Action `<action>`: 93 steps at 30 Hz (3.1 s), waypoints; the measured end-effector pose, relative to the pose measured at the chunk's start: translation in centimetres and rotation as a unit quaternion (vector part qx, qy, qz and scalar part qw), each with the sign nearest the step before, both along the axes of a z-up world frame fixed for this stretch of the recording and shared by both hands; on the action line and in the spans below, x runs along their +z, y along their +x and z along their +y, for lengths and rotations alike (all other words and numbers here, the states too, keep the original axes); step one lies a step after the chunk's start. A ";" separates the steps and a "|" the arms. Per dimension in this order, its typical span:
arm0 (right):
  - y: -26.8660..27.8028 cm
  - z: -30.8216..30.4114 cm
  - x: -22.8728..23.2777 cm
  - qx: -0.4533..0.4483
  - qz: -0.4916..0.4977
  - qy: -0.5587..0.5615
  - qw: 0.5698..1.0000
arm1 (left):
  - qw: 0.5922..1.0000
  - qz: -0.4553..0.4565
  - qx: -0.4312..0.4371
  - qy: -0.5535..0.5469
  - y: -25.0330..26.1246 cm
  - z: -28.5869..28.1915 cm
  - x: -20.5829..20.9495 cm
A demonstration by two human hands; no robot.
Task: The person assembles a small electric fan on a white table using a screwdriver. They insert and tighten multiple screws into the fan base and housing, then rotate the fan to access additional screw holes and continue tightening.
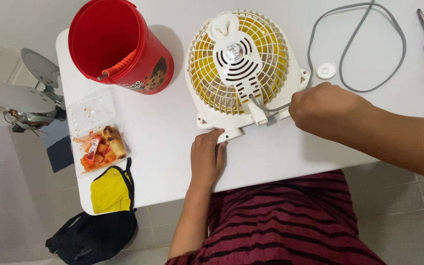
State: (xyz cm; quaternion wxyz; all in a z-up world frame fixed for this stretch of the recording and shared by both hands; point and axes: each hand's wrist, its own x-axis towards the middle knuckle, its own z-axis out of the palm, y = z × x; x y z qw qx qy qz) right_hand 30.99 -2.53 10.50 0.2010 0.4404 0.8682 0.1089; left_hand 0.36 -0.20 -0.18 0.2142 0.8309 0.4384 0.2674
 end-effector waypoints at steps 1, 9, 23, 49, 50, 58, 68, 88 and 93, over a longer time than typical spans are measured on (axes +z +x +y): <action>-0.1 0.2 0.1 -0.008 0.008 -0.024 1.000 | 1.000 -0.001 0.001 -0.004 0.0 0.0 0.0; -0.9 0.0 0.9 -0.119 0.093 -0.057 0.987 | 1.000 0.006 0.010 -0.019 0.1 -0.2 0.0; -1.8 0.7 1.8 -0.011 -0.160 -0.079 0.984 | 1.000 0.005 -0.005 0.004 -0.1 -0.4 -0.4; -2.8 1.7 3.7 -0.166 -0.088 -0.168 0.968 | 1.000 -0.013 0.006 -0.010 -0.3 -0.3 -0.2; -2.7 1.4 3.7 -0.169 -0.088 -0.157 0.969 | 1.000 -0.011 0.009 -0.012 -0.4 -0.3 -0.2; 3.1 0.4 -0.4 -0.165 0.432 -0.116 0.879 | 1.000 -0.002 -0.003 0.017 -0.6 -0.3 0.9; 2.0 2.5 -10.7 -0.011 0.796 -0.306 0.522 | 1.000 -0.001 0.003 -0.005 -0.6 0.2 0.3; -5.0 0.3 -11.4 -0.187 0.897 0.144 0.373 | 1.000 -0.003 0.019 -0.010 -0.5 0.2 -0.8; -3.5 -0.2 -10.2 -0.201 0.894 -0.033 0.399 | 0.999 -0.006 0.026 -0.031 -1.0 0.2 -0.9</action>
